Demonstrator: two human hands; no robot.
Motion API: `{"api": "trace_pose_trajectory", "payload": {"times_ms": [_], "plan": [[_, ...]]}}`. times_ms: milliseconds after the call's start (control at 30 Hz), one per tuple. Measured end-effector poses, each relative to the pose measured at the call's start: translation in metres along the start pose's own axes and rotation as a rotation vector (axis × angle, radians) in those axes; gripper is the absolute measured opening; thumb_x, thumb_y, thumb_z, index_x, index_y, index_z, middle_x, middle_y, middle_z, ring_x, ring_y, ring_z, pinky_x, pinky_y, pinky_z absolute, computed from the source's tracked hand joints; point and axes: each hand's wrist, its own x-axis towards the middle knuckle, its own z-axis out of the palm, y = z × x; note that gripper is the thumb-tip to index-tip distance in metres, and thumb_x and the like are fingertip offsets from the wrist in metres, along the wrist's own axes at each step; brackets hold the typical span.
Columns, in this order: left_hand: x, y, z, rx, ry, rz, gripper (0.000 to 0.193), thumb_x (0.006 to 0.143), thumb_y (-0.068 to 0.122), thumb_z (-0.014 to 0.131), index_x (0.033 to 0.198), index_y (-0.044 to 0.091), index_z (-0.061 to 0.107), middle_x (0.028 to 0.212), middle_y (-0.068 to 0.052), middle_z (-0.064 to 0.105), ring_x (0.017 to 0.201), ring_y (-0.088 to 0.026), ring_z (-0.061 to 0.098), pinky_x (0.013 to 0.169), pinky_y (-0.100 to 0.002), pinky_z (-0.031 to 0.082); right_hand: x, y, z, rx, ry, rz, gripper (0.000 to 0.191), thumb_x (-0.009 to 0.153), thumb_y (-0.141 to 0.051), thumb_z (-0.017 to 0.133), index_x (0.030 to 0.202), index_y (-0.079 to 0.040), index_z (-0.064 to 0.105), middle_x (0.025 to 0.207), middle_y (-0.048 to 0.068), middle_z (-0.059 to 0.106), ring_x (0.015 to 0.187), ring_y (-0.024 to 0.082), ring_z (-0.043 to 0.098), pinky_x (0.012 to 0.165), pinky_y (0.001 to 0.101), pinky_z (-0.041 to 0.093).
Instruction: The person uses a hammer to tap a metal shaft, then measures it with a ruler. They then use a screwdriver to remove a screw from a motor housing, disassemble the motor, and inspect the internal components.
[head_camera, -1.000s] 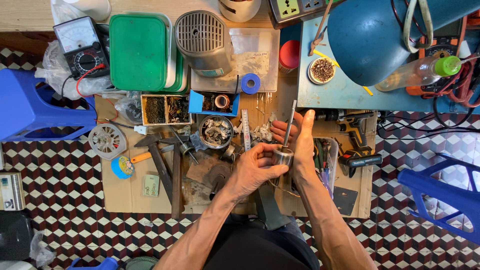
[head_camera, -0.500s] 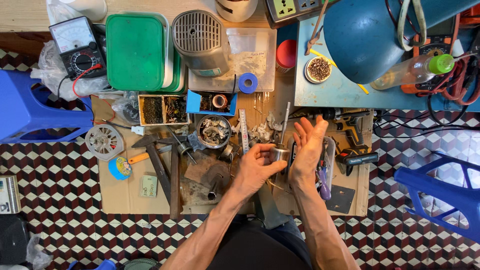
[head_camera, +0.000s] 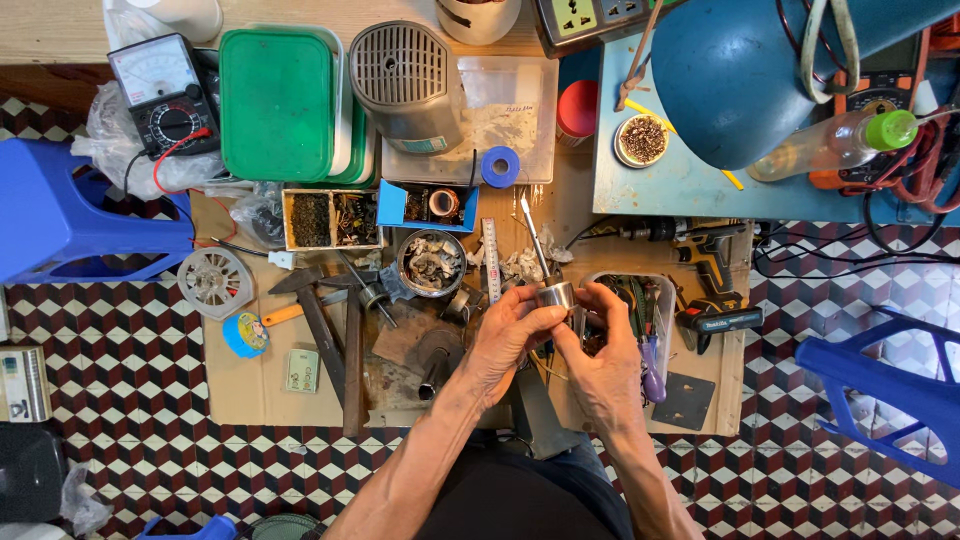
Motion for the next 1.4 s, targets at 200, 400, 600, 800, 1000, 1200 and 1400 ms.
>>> {"api": "trace_pose_trajectory", "payload": {"times_ms": [200,400,600,800,1000,1200,1400], "plan": [[-0.001,0.0,0.004,-0.016,0.021,-0.023,0.06,0.081,0.022,0.08,0.132,0.008,0.05,0.119,-0.003,0.066,0.107,-0.011,0.062,0.093,-0.025,0.05,0.005,-0.009,0.009,-0.365,0.054,-0.186,0.049,0.086,-0.01,0.075,0.129,0.001,0.055,0.115,0.017,0.062,0.106,0.029,0.066,0.09,0.0391,0.054],[0.01,0.0,0.009,0.046,0.134,0.044,0.062,0.085,0.034,0.082,0.129,0.0,0.053,0.106,-0.008,0.067,0.098,-0.014,0.065,0.09,-0.027,0.053,0.008,-0.006,0.018,-0.387,0.11,-0.419,0.047,0.084,-0.006,0.076,0.125,0.002,0.056,0.116,0.019,0.062,0.107,0.032,0.064,0.091,0.0399,0.053],[0.013,0.006,-0.004,0.101,0.02,0.127,0.061,0.087,0.032,0.079,0.128,-0.005,0.053,0.108,-0.011,0.073,0.095,-0.012,0.068,0.084,-0.024,0.055,0.014,-0.007,0.01,-0.264,0.036,-0.257,0.045,0.086,-0.009,0.078,0.125,0.001,0.059,0.11,0.014,0.065,0.1,0.024,0.066,0.088,0.0346,0.054],[0.013,0.008,-0.02,0.06,-0.054,0.111,0.052,0.092,0.027,0.076,0.128,-0.004,0.055,0.108,-0.011,0.075,0.095,-0.013,0.07,0.089,-0.027,0.058,0.025,-0.003,-0.002,-0.095,-0.072,-0.037,0.047,0.085,-0.015,0.081,0.126,-0.001,0.063,0.107,0.006,0.072,0.098,0.013,0.068,0.087,0.0276,0.055],[0.014,0.007,-0.026,0.012,-0.077,0.083,0.046,0.095,0.023,0.072,0.13,-0.003,0.057,0.112,-0.011,0.074,0.099,-0.015,0.072,0.094,-0.028,0.06,0.032,0.007,-0.004,0.158,-0.133,0.049,0.045,0.086,-0.012,0.08,0.127,-0.002,0.063,0.11,0.006,0.073,0.102,0.011,0.068,0.091,0.0256,0.056],[0.012,0.008,-0.027,0.006,-0.139,0.089,0.041,0.102,0.023,0.062,0.135,-0.002,0.057,0.117,-0.011,0.071,0.104,-0.016,0.071,0.097,-0.03,0.059,0.031,0.01,-0.004,0.215,-0.113,0.053,0.048,0.086,-0.011,0.079,0.129,-0.001,0.061,0.114,0.006,0.071,0.106,0.012,0.068,0.093,0.026,0.056],[0.008,0.012,-0.025,0.003,-0.142,0.091,0.041,0.105,0.022,0.056,0.137,-0.003,0.056,0.119,-0.013,0.07,0.107,-0.019,0.071,0.099,-0.033,0.059,0.032,0.008,-0.006,0.216,-0.128,0.084,0.048,0.086,-0.011,0.079,0.129,0.0,0.062,0.113,0.007,0.072,0.105,0.013,0.068,0.093,0.0273,0.056]]}}
